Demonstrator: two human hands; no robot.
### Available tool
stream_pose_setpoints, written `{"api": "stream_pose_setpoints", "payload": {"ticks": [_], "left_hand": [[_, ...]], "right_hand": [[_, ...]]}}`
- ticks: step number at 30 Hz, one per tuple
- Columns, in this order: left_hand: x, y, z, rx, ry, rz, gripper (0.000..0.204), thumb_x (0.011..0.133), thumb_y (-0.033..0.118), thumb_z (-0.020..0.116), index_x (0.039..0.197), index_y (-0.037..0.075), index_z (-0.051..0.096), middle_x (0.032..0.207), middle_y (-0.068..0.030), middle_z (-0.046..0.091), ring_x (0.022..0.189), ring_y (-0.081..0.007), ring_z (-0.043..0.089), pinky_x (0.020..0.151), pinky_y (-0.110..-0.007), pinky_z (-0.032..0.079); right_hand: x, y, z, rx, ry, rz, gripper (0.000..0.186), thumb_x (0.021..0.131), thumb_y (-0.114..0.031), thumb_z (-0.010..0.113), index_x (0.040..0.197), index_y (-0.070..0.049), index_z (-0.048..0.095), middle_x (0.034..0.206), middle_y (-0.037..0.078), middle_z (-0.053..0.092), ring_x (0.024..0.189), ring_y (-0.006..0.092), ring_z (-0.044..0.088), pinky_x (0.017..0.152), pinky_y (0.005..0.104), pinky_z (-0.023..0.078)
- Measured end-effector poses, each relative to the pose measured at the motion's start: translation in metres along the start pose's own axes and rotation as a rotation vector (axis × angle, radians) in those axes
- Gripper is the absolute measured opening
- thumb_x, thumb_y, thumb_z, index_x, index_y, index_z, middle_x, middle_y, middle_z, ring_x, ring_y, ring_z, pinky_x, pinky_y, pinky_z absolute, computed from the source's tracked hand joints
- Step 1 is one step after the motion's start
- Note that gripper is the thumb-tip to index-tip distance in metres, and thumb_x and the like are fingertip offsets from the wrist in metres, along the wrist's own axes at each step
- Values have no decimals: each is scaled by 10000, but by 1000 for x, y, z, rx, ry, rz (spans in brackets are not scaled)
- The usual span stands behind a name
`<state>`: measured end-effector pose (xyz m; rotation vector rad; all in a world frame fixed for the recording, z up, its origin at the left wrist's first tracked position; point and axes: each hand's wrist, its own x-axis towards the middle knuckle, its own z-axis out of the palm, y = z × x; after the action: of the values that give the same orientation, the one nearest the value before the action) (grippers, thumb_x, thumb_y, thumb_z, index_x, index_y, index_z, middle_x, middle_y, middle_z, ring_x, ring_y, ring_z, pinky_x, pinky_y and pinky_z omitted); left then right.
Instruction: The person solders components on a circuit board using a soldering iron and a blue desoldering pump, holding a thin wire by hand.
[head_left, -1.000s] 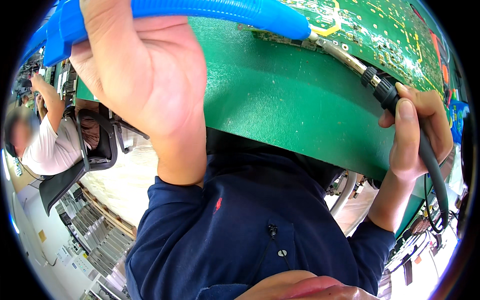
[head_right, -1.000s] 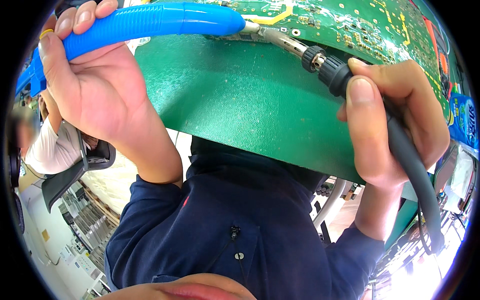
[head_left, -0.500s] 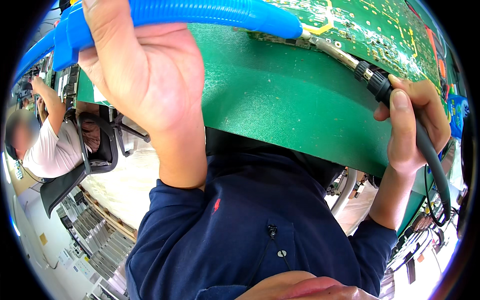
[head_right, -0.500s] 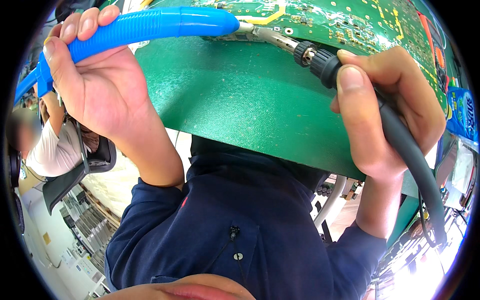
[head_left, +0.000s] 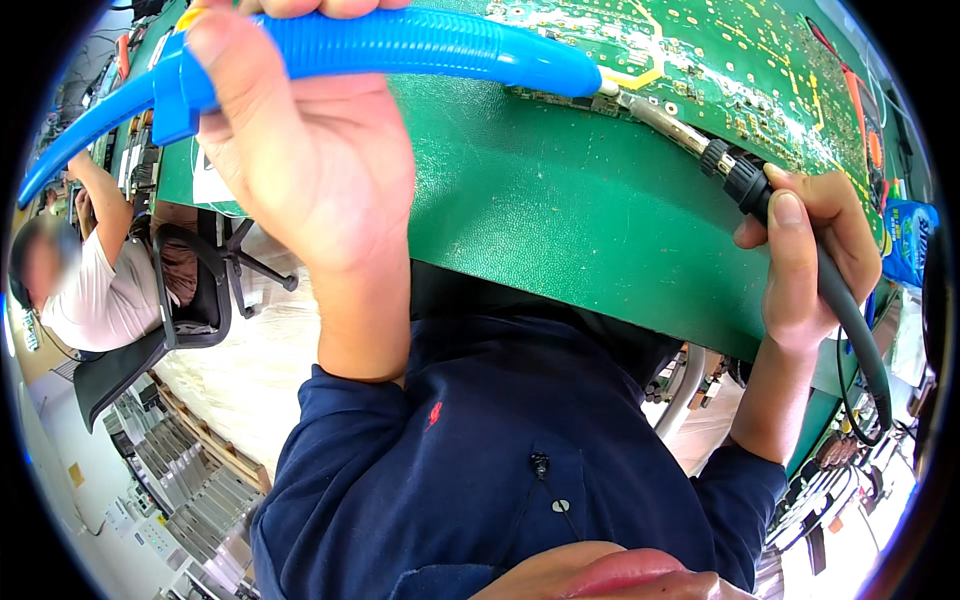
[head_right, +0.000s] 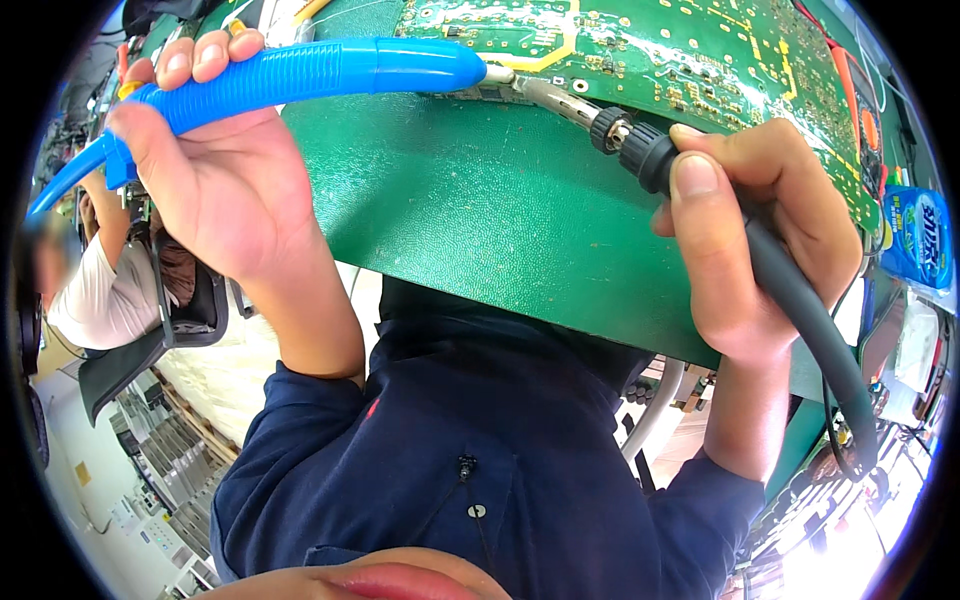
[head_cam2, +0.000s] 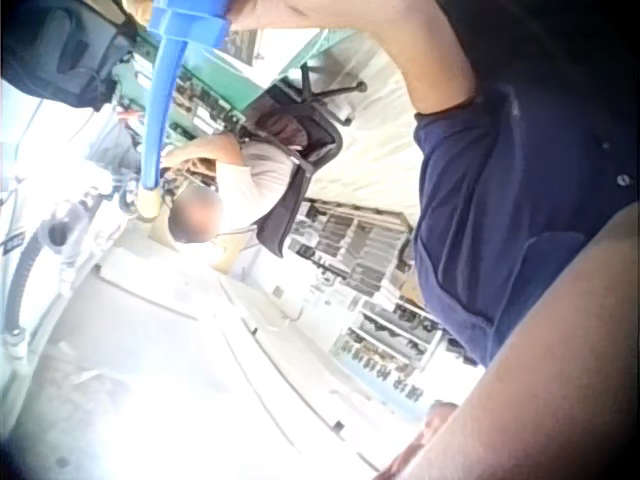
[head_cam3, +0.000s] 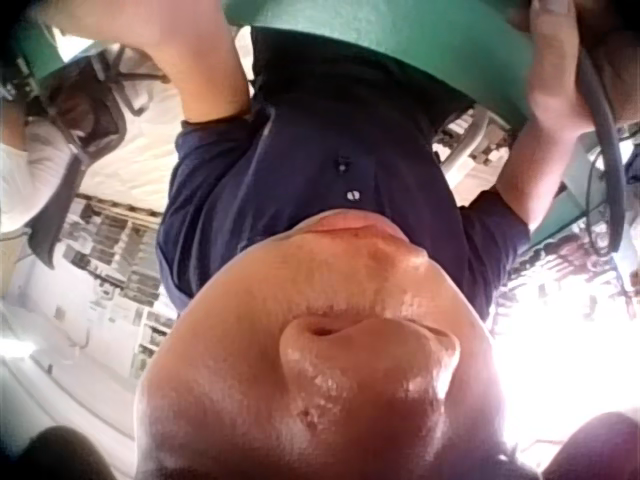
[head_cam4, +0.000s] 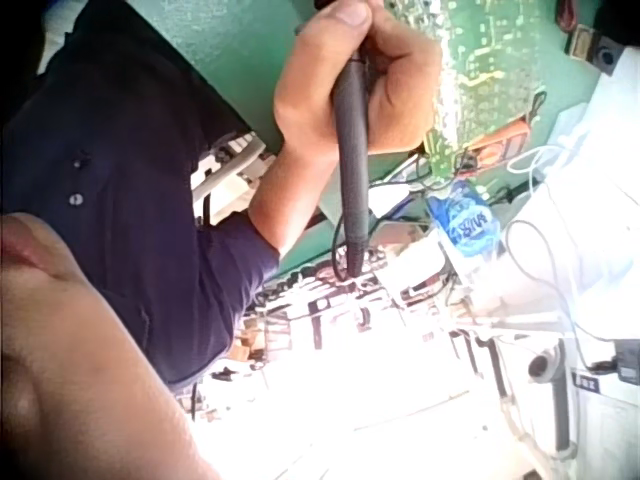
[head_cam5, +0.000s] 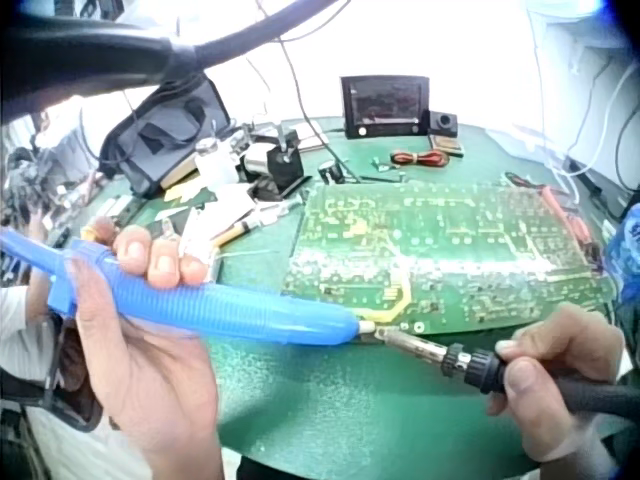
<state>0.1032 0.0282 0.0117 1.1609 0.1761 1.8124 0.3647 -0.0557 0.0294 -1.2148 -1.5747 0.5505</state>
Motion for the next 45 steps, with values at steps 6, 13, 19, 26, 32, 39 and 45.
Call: {"api": "stream_pose_setpoints", "payload": {"ticks": [6,13,19,26,32,39,45], "left_hand": [[-3,21,-23,198,23,170,442,955,428,378,1112,36,511,1141,-165,559,1143,-367,487,1027,-564,311],[1,46,-43,330,109,285,602,893,513,452,1053,-57,559,1095,-184,577,1151,-399,481,1054,-565,283],[30,98,-68,544,-81,276,550,851,555,507,923,16,589,834,-126,589,868,-296,565,947,-465,363],[41,126,-60,877,12,302,335,831,345,656,780,21,589,687,-58,537,665,-212,544,704,-406,494],[26,134,-61,1097,78,54,200,855,64,616,1007,-40,536,601,-20,468,475,-96,445,484,-229,403],[-5,106,-45,1665,-470,-166,178,795,11,635,961,41,580,662,-29,551,534,-106,503,494,-232,388],[-20,57,22,1577,-1079,-272,215,721,84,640,913,102,545,662,-102,576,566,-289,579,504,-337,446]], "right_hand": [[3,14,-12,274,157,-52,255,850,-131,472,916,95,572,595,147,526,483,184,513,498,277,436],[6,21,-29,317,50,-117,374,909,-156,359,1072,132,533,660,146,521,581,180,452,549,290,373],[7,14,-15,70,115,-157,462,946,-262,416,1160,143,481,729,170,551,653,200,496,579,309,389],[10,21,-23,-152,147,-178,690,899,-476,498,1211,136,444,892,223,641,764,261,643,660,301,478],[13,27,-30,-171,146,-126,880,852,-657,360,1224,137,438,869,183,664,757,202,655,647,242,473],[12,17,-21,42,124,2,897,857,-673,302,1225,134,435,782,143,650,678,175,634,603,231,452],[13,31,-21,583,-69,1,1035,773,-793,248,1277,103,366,1209,375,465,1098,420,536,908,419,451]]}}
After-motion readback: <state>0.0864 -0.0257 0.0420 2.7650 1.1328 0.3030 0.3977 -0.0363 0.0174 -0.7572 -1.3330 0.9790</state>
